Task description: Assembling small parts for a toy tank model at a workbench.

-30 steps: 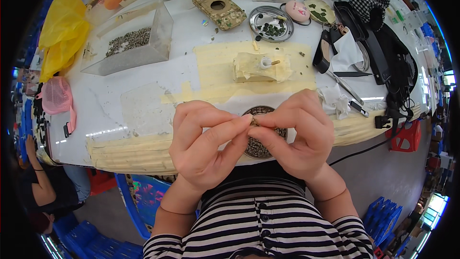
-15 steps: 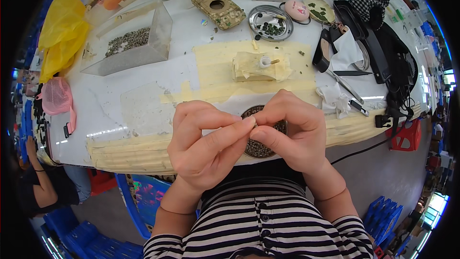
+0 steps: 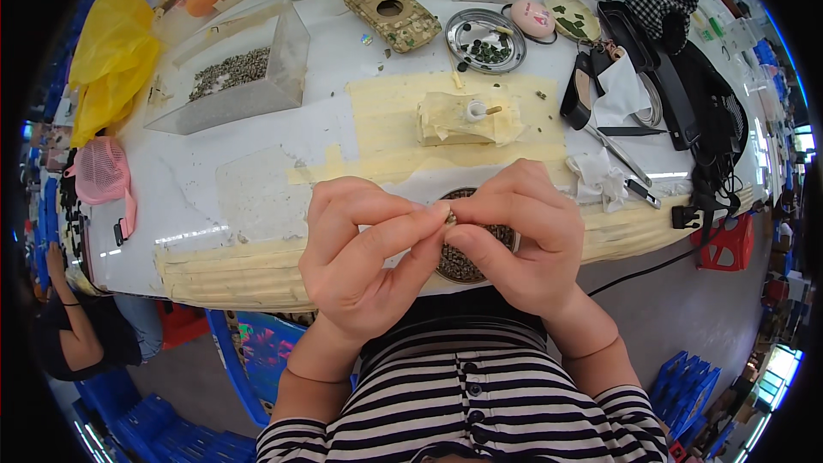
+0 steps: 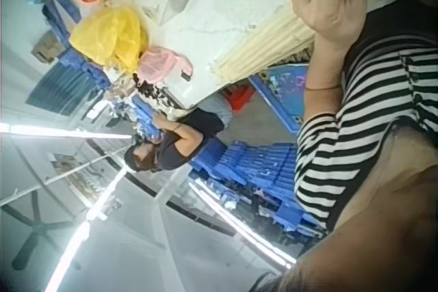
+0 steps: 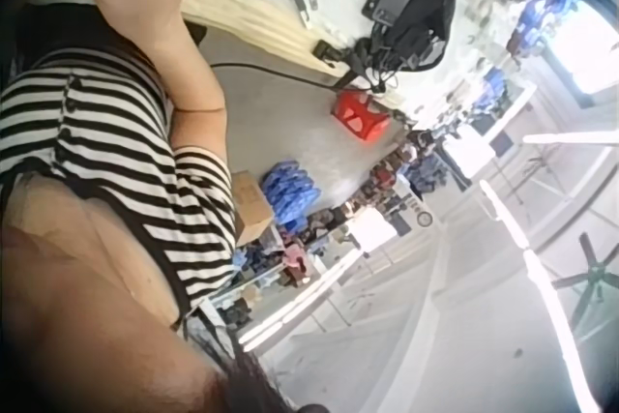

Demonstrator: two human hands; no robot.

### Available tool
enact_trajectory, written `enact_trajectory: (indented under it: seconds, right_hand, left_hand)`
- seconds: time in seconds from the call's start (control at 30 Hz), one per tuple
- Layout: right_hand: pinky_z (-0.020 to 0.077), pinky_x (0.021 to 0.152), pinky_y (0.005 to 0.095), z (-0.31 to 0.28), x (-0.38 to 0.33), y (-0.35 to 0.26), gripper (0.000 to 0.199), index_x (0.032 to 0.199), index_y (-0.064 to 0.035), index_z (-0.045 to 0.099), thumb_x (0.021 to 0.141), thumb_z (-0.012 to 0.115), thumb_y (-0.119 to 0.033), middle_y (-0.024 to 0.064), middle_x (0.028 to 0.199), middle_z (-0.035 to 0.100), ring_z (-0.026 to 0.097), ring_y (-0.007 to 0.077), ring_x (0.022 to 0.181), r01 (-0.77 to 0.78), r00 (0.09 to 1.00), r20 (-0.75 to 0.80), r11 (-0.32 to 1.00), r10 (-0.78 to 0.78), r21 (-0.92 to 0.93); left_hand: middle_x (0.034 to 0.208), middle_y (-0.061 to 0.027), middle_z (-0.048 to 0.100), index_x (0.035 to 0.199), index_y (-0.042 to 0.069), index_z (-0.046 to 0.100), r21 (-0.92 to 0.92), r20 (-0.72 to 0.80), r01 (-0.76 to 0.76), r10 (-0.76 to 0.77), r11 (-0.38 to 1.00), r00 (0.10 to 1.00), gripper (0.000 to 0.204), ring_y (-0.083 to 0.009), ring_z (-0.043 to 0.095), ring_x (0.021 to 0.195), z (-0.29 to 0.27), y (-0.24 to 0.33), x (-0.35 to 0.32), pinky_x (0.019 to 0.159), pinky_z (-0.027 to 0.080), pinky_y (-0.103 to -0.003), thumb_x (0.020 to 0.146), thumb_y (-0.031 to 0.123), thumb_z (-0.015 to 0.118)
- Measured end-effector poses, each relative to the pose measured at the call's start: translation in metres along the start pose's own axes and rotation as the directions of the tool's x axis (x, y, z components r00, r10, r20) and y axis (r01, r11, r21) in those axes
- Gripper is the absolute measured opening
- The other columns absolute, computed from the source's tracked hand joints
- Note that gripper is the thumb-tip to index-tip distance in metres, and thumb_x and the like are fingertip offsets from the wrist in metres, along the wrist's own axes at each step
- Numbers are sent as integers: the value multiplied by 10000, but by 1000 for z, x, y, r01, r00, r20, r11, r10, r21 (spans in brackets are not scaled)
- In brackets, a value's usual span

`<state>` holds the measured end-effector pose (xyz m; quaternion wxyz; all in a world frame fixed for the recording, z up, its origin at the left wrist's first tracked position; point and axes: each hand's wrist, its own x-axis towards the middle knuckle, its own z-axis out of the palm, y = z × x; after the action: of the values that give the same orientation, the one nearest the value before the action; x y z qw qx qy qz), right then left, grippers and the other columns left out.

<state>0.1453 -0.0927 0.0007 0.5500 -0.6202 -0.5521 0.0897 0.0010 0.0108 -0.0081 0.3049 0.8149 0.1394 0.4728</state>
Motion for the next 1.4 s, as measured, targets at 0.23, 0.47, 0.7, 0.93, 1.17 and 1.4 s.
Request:
enact_trajectory:
  seconds: [0.23, 0.47, 0.7, 0.93, 1.17, 1.4]
  right_hand:
    - [431, 649, 249, -4, 1, -5, 72, 892, -51, 749, 823, 763, -66, 33, 782, 663, 550, 119, 694, -222, 975, 81, 935, 208, 277]
    - [436, 661, 259, -8, 0, -8, 163, 971, -68, 776, 809, 767, -55, 27, 786, 660, 550, 134, 711, -186, 982, 34, 949, 184, 254]
    - [386, 675, 288, -11, 0, -6, 299, 1015, -109, 788, 720, 817, -71, -8, 755, 636, 534, 143, 685, 57, 998, 17, 998, -58, 6]
    - [376, 686, 299, -6, -2, -3, 301, 1014, -110, 787, 716, 822, -88, -14, 758, 637, 540, 146, 687, 28, 999, -27, 1000, -28, -6]
    - [412, 713, 291, -5, -5, -3, 241, 1013, -76, 779, 773, 794, -91, 26, 811, 680, 586, 167, 740, -110, 994, -5, 988, 111, 104]
    - [424, 719, 282, -5, -4, -4, 182, 1009, -58, 777, 833, 748, -92, 38, 818, 688, 584, 163, 759, -175, 985, 31, 969, 172, 172]
  left_hand:
    - [892, -17, 663, 964, 85, 767, 12, 20, -33, 33, 999, 999, 332, -208, 562, 813, -2, 1, 2, 704, 460, -308, 652, -4, 838]
    - [875, -18, 662, 958, 80, 759, 2, -32, 12, -12, 1000, 999, 313, -205, 569, 809, 2, -1, 0, 693, 463, -305, 674, -31, 828]
    - [866, -22, 657, 958, 75, 749, -12, -33, 33, -33, 999, 999, 320, -205, 573, 791, 2, -1, 2, 687, 459, -310, 670, -41, 827]
    - [850, -23, 651, 947, 75, 746, -15, -40, 45, -45, 999, 998, 316, -206, 573, 779, 3, -2, 1, 684, 454, -310, 667, -47, 825]
    - [854, -19, 652, 947, 78, 746, -27, -47, 37, -38, 999, 998, 315, -202, 571, 779, 2, -1, 1, 686, 455, -309, 669, -49, 822]
    - [864, -14, 654, 952, 85, 747, -43, -50, 40, -42, 998, 998, 320, -198, 572, 787, 2, -1, 1, 685, 455, -308, 672, -52, 816]
